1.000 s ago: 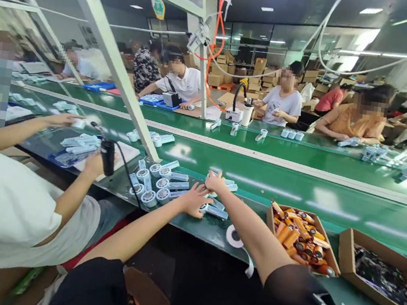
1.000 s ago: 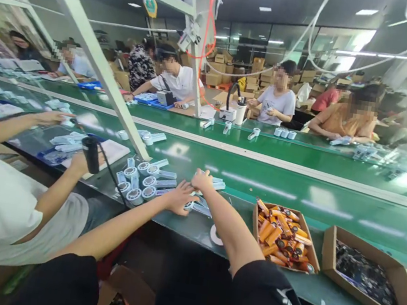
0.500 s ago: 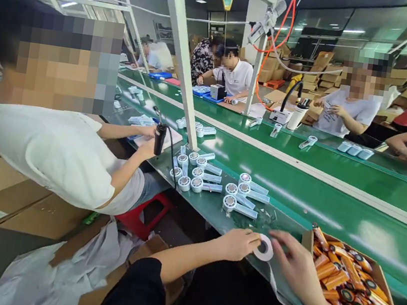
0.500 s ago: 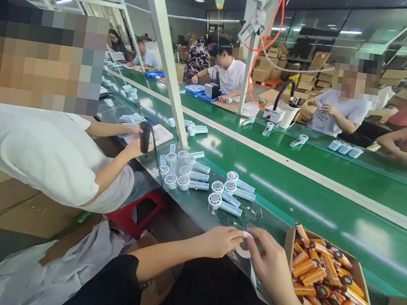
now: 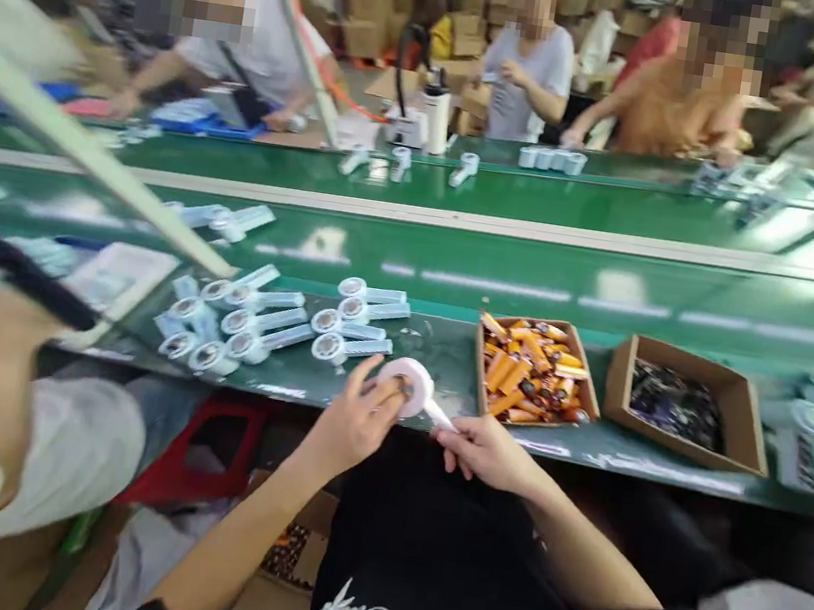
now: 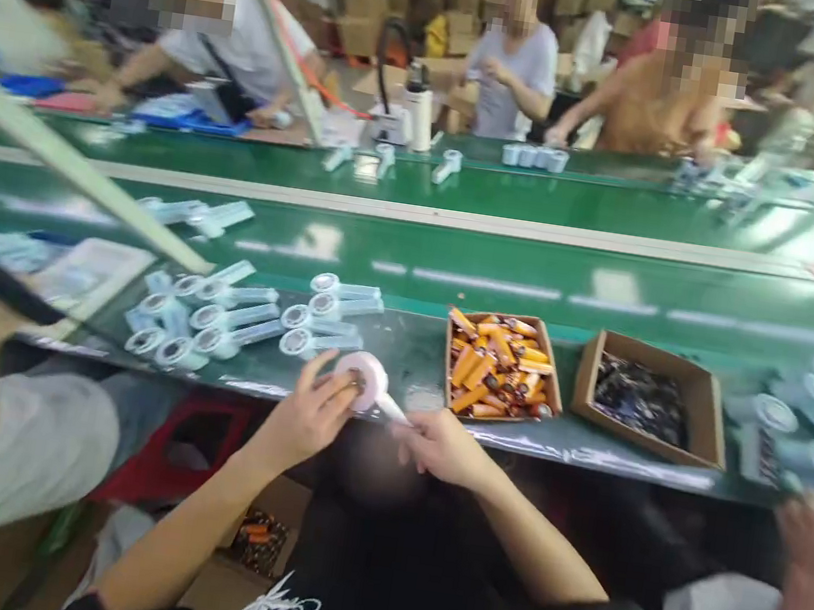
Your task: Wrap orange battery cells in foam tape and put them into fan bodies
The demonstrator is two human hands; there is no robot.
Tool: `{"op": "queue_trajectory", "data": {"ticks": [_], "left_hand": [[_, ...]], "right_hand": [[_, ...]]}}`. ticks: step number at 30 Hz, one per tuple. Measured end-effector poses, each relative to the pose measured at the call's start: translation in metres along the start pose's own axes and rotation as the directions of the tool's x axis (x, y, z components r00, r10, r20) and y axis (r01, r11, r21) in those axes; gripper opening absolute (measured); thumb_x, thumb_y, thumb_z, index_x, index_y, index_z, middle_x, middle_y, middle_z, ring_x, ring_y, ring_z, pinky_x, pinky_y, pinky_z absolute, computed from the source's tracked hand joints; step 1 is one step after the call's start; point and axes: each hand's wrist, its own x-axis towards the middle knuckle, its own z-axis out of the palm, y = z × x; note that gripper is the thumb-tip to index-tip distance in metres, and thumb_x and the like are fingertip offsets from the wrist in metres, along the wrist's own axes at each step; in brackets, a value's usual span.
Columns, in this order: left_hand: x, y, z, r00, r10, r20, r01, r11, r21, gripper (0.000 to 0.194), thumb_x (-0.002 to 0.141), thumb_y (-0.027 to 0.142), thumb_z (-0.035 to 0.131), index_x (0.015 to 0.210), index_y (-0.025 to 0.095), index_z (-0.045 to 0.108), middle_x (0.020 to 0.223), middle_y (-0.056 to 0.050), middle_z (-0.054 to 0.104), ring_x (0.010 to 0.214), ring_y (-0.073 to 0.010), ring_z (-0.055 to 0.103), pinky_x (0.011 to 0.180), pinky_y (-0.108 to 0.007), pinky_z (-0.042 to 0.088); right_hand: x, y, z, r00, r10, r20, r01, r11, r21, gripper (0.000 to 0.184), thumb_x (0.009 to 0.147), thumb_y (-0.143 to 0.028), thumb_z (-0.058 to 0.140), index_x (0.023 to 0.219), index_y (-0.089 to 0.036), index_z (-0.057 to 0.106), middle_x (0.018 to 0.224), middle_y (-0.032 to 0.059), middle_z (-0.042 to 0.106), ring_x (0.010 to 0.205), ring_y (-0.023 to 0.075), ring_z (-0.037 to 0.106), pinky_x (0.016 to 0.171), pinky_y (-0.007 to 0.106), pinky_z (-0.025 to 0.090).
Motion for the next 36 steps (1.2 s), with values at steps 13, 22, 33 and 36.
{"op": "queue_trajectory", "data": {"ticks": [13, 22, 33, 36], "left_hand": [[0.006, -0.015, 0.039, 0.996, 0.067, -0.054, -0.075, 0.983, -0.165, 0.037, 0.094, 0.001, 0.050, 0.125, 0.014, 0.066, 0.122, -0.017, 0.070, 0.132, -0.0365, 0.059, 0.113, -0.068, 0.051], [0.042, 0.002, 0.058, 0.991, 0.123, -0.054, -0.133, 0.963, -0.234, 0.043, 0.091, -0.004, 0.048, 0.126, 0.013, 0.066, 0.123, -0.015, 0.071, 0.140, -0.0375, 0.054, 0.113, -0.065, 0.052], [0.068, 0.004, 0.033, 0.966, 0.255, 0.029, -0.236, 0.926, -0.296, 0.040, 0.091, 0.002, 0.060, 0.126, 0.019, 0.071, 0.121, -0.013, 0.071, 0.149, -0.0411, 0.043, 0.112, -0.060, 0.057], [0.070, 0.002, 0.027, 0.956, 0.286, 0.066, -0.260, 0.931, -0.257, 0.044, 0.092, 0.000, 0.060, 0.128, 0.022, 0.071, 0.121, -0.010, 0.071, 0.151, -0.0391, 0.042, 0.112, -0.056, 0.059]], "right_hand": [[0.009, 0.014, -0.096, 0.933, -0.356, -0.046, 0.145, 0.491, -0.859, 0.030, 0.101, -0.020, 0.059, 0.128, -0.023, 0.074, 0.128, 0.0096, 0.076, 0.123, 0.0272, 0.062, 0.114, 0.047, 0.044], [0.036, 0.016, -0.114, 0.894, -0.417, -0.167, 0.175, 0.665, -0.726, 0.016, 0.097, -0.026, 0.064, 0.104, -0.020, 0.077, 0.110, 0.0113, 0.073, 0.110, 0.0274, 0.062, 0.108, 0.049, 0.046], [0.003, -0.001, -0.092, 0.870, -0.107, -0.482, 0.172, 0.981, 0.093, 0.050, 0.098, -0.049, 0.066, 0.140, -0.022, 0.068, 0.131, 0.0091, 0.076, 0.121, 0.0268, 0.072, 0.103, 0.043, 0.061], [-0.005, -0.013, -0.092, 0.877, -0.185, -0.444, 0.093, 0.971, -0.220, 0.039, 0.102, -0.038, 0.060, 0.137, -0.025, 0.072, 0.135, 0.0069, 0.075, 0.126, 0.0272, 0.070, 0.110, 0.043, 0.057]]}}
